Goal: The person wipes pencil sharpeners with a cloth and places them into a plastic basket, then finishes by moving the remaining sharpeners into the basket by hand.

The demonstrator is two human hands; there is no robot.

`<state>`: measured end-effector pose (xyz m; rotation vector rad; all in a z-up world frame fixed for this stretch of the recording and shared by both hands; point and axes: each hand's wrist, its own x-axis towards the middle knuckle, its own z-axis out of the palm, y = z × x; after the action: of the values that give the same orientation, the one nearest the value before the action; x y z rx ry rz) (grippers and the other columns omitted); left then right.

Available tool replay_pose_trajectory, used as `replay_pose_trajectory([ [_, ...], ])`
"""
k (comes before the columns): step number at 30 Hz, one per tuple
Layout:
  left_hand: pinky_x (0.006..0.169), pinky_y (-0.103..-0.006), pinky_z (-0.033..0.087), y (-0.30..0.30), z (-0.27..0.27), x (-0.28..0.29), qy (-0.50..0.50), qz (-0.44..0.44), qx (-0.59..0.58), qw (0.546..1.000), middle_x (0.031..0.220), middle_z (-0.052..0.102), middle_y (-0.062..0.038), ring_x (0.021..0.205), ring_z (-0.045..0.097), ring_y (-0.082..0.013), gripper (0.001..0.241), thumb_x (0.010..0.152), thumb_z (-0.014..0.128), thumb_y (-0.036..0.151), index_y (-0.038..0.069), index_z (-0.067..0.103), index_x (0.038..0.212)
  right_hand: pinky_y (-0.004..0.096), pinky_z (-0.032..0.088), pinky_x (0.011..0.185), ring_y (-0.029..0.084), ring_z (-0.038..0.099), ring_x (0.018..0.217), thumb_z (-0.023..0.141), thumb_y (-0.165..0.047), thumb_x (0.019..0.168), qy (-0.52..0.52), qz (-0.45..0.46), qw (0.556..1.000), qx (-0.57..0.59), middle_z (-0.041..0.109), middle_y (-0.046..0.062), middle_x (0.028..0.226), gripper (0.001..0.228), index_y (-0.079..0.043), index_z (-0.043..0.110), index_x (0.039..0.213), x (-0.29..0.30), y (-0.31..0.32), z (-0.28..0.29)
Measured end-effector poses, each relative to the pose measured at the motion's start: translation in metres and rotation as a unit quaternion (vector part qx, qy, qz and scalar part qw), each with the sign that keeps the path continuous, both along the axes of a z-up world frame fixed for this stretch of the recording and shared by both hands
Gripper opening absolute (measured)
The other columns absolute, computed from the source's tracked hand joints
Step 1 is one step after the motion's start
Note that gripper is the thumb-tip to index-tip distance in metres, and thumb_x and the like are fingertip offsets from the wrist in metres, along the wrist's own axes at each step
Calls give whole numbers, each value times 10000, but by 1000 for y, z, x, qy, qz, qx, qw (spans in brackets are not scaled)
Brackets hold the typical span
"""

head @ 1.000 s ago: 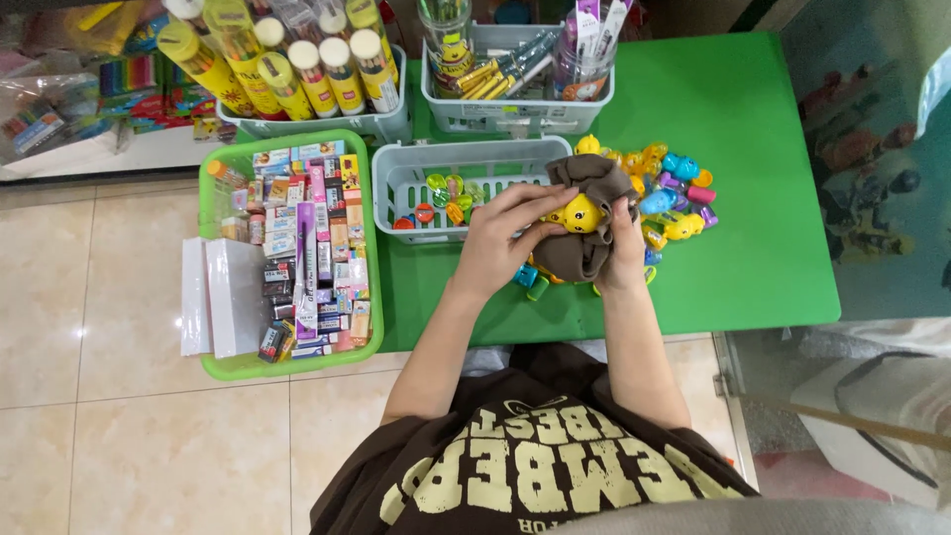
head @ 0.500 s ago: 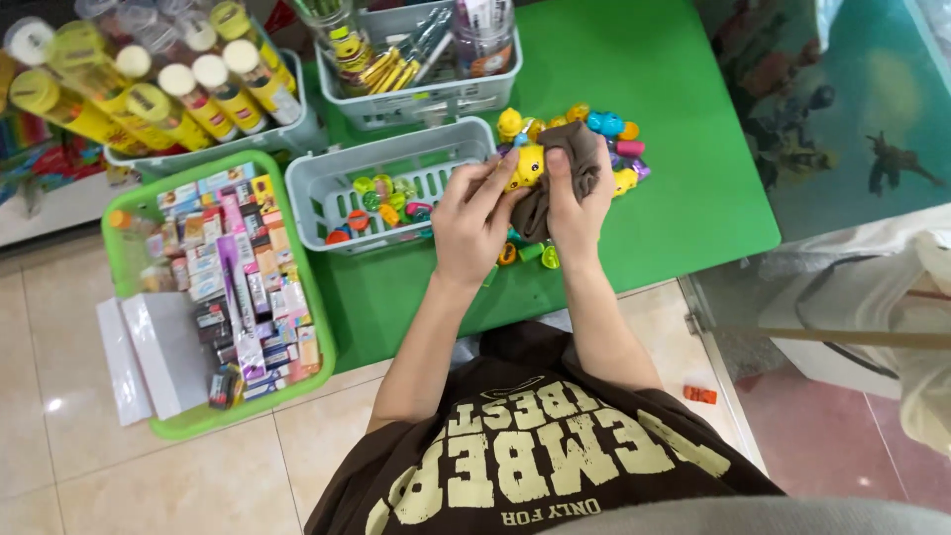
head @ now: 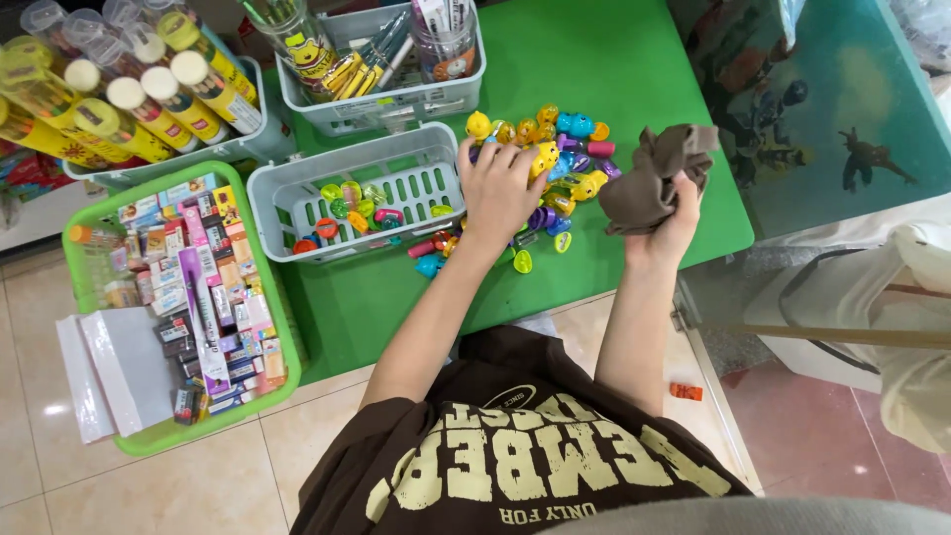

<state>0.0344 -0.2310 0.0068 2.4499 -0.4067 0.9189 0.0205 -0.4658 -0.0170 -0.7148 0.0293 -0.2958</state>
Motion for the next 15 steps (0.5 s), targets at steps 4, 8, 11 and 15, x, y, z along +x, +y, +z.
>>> replay_pose_trajectory([
  [4,1135,-587,328,-16,-14,22,7,5,9,1000,934,697,-43,960,619,-243,281,823,837,302,111,754,1012,461,516,1136,310,607,1304,478,-256,1038,24,20,994,104,600,166,1424,488,-17,480,1464,2,-5,-12],
  [8,1163,-610,273,-26,-18,42,42,-5,44,998,958,699,-42,998,612,-253,303,821,821,315,118,749,1040,458,505,1157,303,596,1327,437,-287,1064,35,13,994,102,602,161,1431,484,-25,479,1469,2,-4,-8],
  [11,1183,-634,224,-29,-27,52,81,-1,63,995,991,696,-47,1030,607,-263,330,832,806,323,114,737,1079,455,499,1178,296,587,1354,417,-300,1076,50,25,993,104,599,150,1449,485,-30,477,1475,3,1,-2],
  [15,1194,-665,185,-26,-22,49,134,10,66,989,1062,681,-65,1087,597,-285,389,836,787,316,113,711,1159,455,499,1175,288,593,1351,392,-354,1085,53,57,990,114,590,131,1466,505,-48,475,1478,6,8,-7],
])
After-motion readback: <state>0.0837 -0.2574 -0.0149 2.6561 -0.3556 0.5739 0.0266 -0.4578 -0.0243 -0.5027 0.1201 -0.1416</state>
